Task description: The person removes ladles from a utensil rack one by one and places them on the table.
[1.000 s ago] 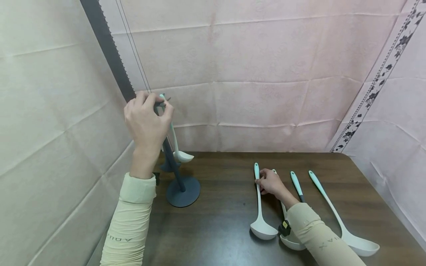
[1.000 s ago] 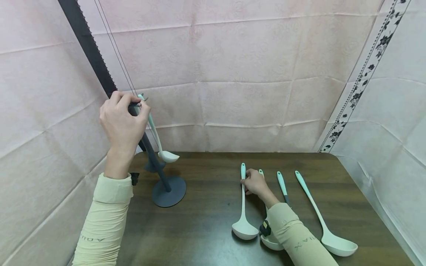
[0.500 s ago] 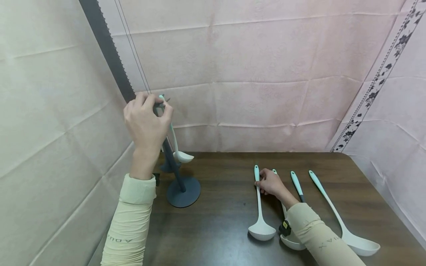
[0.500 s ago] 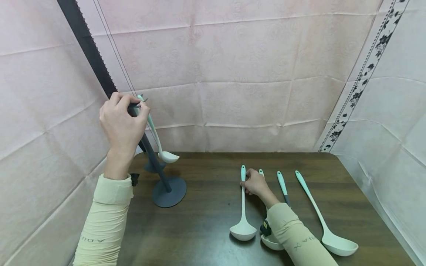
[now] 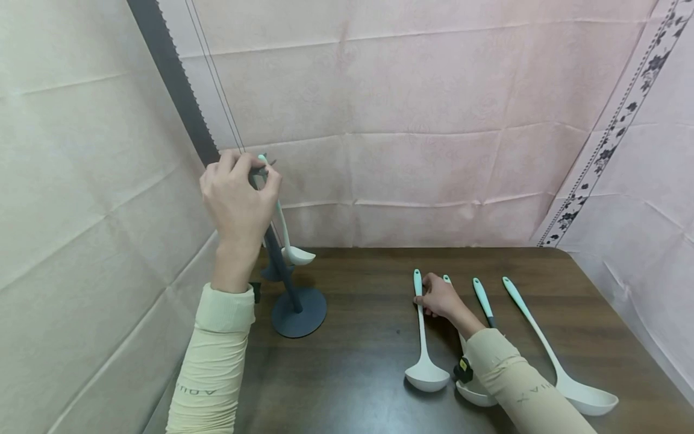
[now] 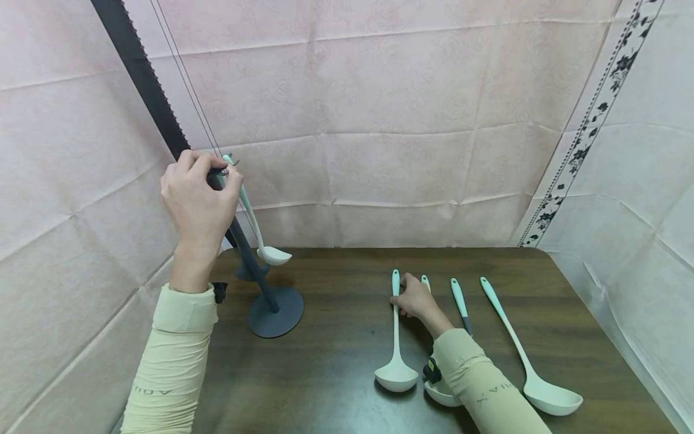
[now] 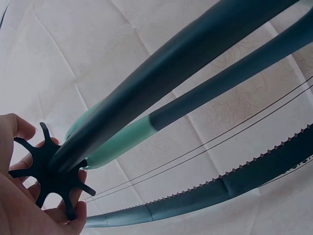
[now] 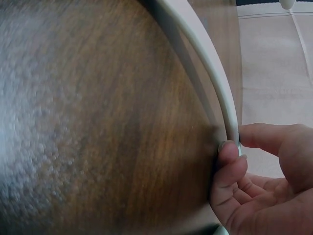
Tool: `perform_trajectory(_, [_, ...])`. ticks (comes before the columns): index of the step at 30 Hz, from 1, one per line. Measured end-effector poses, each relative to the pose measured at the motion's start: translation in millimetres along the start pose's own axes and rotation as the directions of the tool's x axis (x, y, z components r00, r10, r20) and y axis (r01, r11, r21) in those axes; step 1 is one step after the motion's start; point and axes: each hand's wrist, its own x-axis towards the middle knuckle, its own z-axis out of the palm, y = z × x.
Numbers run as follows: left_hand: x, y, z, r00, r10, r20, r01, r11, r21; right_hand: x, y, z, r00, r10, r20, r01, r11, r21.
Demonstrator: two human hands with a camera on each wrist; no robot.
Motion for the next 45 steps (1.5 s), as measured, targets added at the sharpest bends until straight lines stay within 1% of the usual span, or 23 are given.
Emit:
perform_trajectory(7, [0.2, 1.3, 1.3, 1.0, 0.007, -0.015, -0.008, 0.999, -0.051, 0.1, 1.7, 1.4, 1.0, 0.0, 0.007, 0.0, 1.0, -0.002])
perform_trajectory(12, [2.7, 1.2, 2.9, 0.999, 0.031, -0.035, -0.035, 0.995, -0.095, 1.7, 2.6, 0.6, 1.0, 0.016, 0.014, -0.016, 1.0, -0.007])
perform_trajectory(15, [4.0, -2.2, 4.3, 0.998, 0.053, -0.039, -0.057, 0.99, -0.132, 1.4, 3.7, 0.5, 1.0, 0.023, 0.018, -0.023, 1.0, -0.012])
perform_trajectory(18, [6.3, -8.6, 5.0, 0.997, 0.071, -0.02, -0.073, 0.982, -0.173, 0.7, 4.5, 0.6, 0.999, 0.023, 0.025, -0.023, 1.0, -0.009])
perform_trajectory(21, [10.0, -17.0, 4.8, 0.997, 0.078, 0.02, -0.071, 0.97, -0.232, 1.7, 5.8, 0.4, 0.999, 0.022, 0.025, -0.022, 1.0, -0.007])
perform_trajectory(24, [14.0, -27.3, 3.4, 0.993, 0.09, 0.074, -0.063, 0.95, -0.305, 4.5, 7.2, -0.3, 0.999, 0.026, 0.023, -0.026, 1.0, -0.009])
perform_trajectory(26, [15.9, -33.9, 2.0, 0.988, 0.098, 0.119, -0.048, 0.93, -0.365, 5.9, 7.7, -0.5, 0.999, 0.029, 0.026, -0.029, 1.0, -0.01])
perform_trajectory(29, [18.7, -41.0, -0.5, 0.977, 0.114, 0.182, -0.017, 0.886, -0.463, 6.9, 7.9, -0.3, 0.999, 0.029, 0.029, -0.029, 0.999, -0.014])
perform_trajectory(31, [20.4, -42.6, -2.0, 0.967, 0.128, 0.22, 0.003, 0.858, -0.514, 6.7, 7.6, -0.1, 0.999, 0.025, 0.03, -0.024, 1.0, -0.014])
perform_trajectory(33, [21.4, -34.1, -9.9, 0.959, 0.139, 0.246, 0.021, 0.833, -0.553, 6.2, 7.0, 0.1, 0.999, 0.02, 0.029, -0.019, 1.0, -0.013])
perform_trajectory(35, [21.6, -32.1, -12.2, 0.958, 0.135, 0.254, 0.034, 0.822, -0.568, 5.9, 6.5, 0.3, 0.999, 0.017, 0.03, -0.017, 1.0, -0.011])
perform_trajectory(37, [21.3, -32.6, -13.5, 0.962, 0.132, 0.241, 0.028, 0.825, -0.565, 5.2, 5.5, -0.2, 0.999, 0.01, 0.037, -0.01, 1.0, -0.01])
perform_trajectory(38, [21.3, -32.0, -14.8, 0.964, 0.127, 0.234, 0.025, 0.831, -0.555, 4.8, 5.0, -0.7, 0.999, 0.004, 0.039, -0.003, 1.0, -0.014])
perform_trajectory(40, [21.5, -39.1, -11.2, 0.969, 0.122, 0.215, 0.009, 0.853, -0.522, 4.4, 3.7, -1.5, 0.999, 0.009, 0.043, -0.008, 1.0, -0.016])
perform_trajectory(41, [21.7, -38.3, -12.5, 0.971, 0.118, 0.208, 0.001, 0.867, -0.499, 4.1, 3.1, -2.0, 0.999, 0.006, 0.045, -0.005, 1.0, -0.02])
perform_trajectory(43, [22.9, -33.7, -17.1, 0.973, 0.12, 0.196, -0.019, 0.892, -0.451, 3.9, 1.7, -2.9, 0.999, 0.011, 0.043, -0.01, 1.0, -0.024])
perform_trajectory(45, [24.7, -24.9, -23.3, 0.975, 0.103, 0.195, -0.017, 0.916, -0.4, 3.6, 0.3, -3.3, 0.999, 0.008, 0.039, -0.007, 1.0, -0.026])
